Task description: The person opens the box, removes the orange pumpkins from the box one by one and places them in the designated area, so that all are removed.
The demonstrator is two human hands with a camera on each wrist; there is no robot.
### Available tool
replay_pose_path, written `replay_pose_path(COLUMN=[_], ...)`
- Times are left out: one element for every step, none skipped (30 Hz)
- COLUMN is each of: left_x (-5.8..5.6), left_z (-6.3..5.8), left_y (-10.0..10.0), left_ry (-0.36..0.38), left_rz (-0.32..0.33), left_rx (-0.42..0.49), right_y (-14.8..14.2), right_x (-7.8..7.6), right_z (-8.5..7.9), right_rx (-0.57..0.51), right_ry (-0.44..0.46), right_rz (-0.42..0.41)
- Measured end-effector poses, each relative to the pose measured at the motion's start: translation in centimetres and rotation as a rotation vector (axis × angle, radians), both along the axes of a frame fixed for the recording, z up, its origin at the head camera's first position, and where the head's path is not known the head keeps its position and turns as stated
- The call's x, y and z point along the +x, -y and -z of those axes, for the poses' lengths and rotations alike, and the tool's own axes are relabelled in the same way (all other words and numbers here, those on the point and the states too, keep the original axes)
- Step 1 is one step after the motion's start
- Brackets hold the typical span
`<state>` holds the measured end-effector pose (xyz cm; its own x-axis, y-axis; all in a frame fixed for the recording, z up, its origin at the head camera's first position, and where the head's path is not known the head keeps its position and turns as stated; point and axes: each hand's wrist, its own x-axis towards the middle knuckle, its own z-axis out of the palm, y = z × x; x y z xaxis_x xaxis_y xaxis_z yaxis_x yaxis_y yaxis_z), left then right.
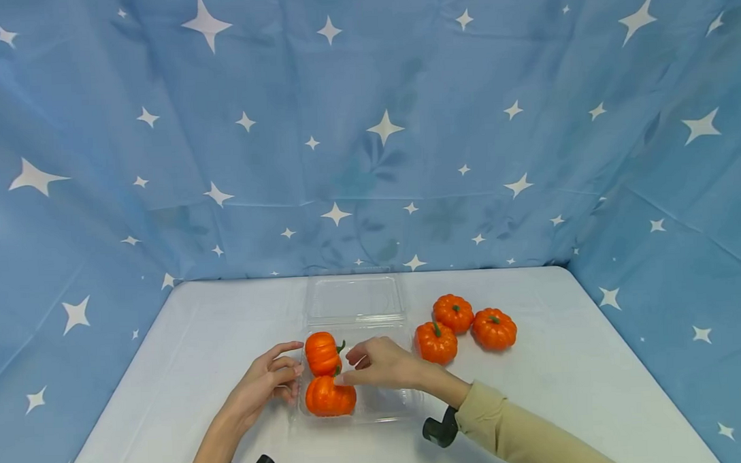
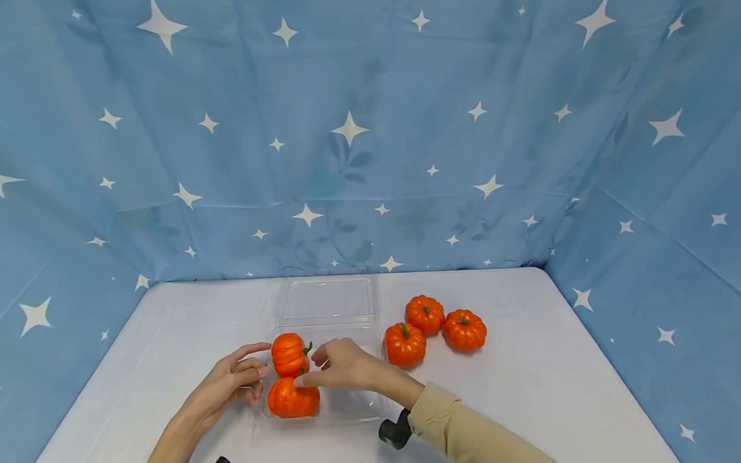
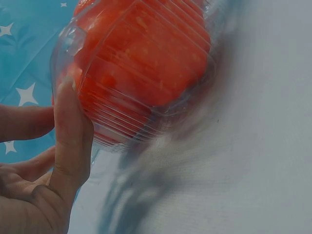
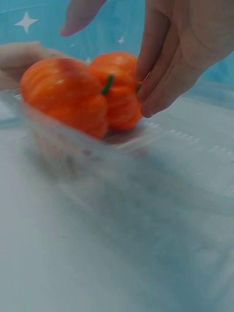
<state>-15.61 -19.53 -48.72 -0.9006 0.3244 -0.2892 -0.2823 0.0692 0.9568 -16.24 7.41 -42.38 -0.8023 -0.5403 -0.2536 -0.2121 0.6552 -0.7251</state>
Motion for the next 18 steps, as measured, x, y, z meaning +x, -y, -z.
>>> replay_pose_path(left_x=[0.0,0.0,0.1,0.1,0.1,0.1,0.1,0.2,0.2,0.2,0.2,0.2,0.2,0.2,0.2,0.2,0.2,0.2], left_z=[0.0,-0.1,-0.1,-0.1,-0.2,-0.2,-0.2,-0.2,-0.2,-0.2,-0.2,-0.2,-0.2,-0.2,-0.1,-0.1,-0.1,-0.1], left_y=[0.0,0.1,0.1,0.1,0.1,0.1,0.1,0.1,0.1,0.1,0.1,0.1,0.1,0.1,0.1,0.0,0.0,0.0], left_ry=[-0.001,-0.002,-0.003,-0.004,-0.004,-0.003,-0.003,-0.003,-0.002,-0.002,-0.002,-0.002,-0.002,-0.001,-0.001,-0.001,-0.001,-0.001], left_rz=[-0.001,-0.001,-0.002,-0.002,0.0,0.001,0.002,0.002,0.003,0.004,0.005,0.004,0.003,0.003,0.004,0.005,0.005,0.007], left_rx=[0.0,0.0,-0.001,-0.001,0.0,0.001,0.0,0.0,-0.001,-0.001,0.0,0.001,0.003,0.006,0.008,0.01,0.011,0.012], right_y=[0.3,0.6,0.8,1.0,1.2,1.3,1.4,1.5,1.5,1.6,1.6,1.7,1.8,1.8,1.9,1.9,1.9,1.9], right_x=[0.0,0.1,0.1,0.1,0.1,0.1,0.1,0.1,0.1,0.1,0.2,0.2,0.3,0.4,0.5,0.6,0.7,0.8], right_z=[0.0,0.1,0.1,0.1,0.1,0.2,0.2,0.2,0.2,0.2,0.3,0.3,0.3,0.4,0.5,0.6,0.6,0.7], right_rx=[-0.001,0.001,0.003,0.009,0.015,0.02,0.021,0.023,0.023,0.028,0.031,0.036,0.041,0.048,0.051,0.054,0.055,0.055], right_ry=[0.007,0.011,0.013,0.013,0.011,0.01,0.009,0.009,0.01,0.012,0.015,0.016,0.02,0.021,0.025,0.03,0.034,0.034], right_rz=[-0.004,-0.008,-0.014,-0.02,-0.027,-0.032,-0.036,-0.039,-0.043,-0.047,-0.05,-0.052,-0.054,-0.057,-0.057,-0.055,-0.051,-0.051])
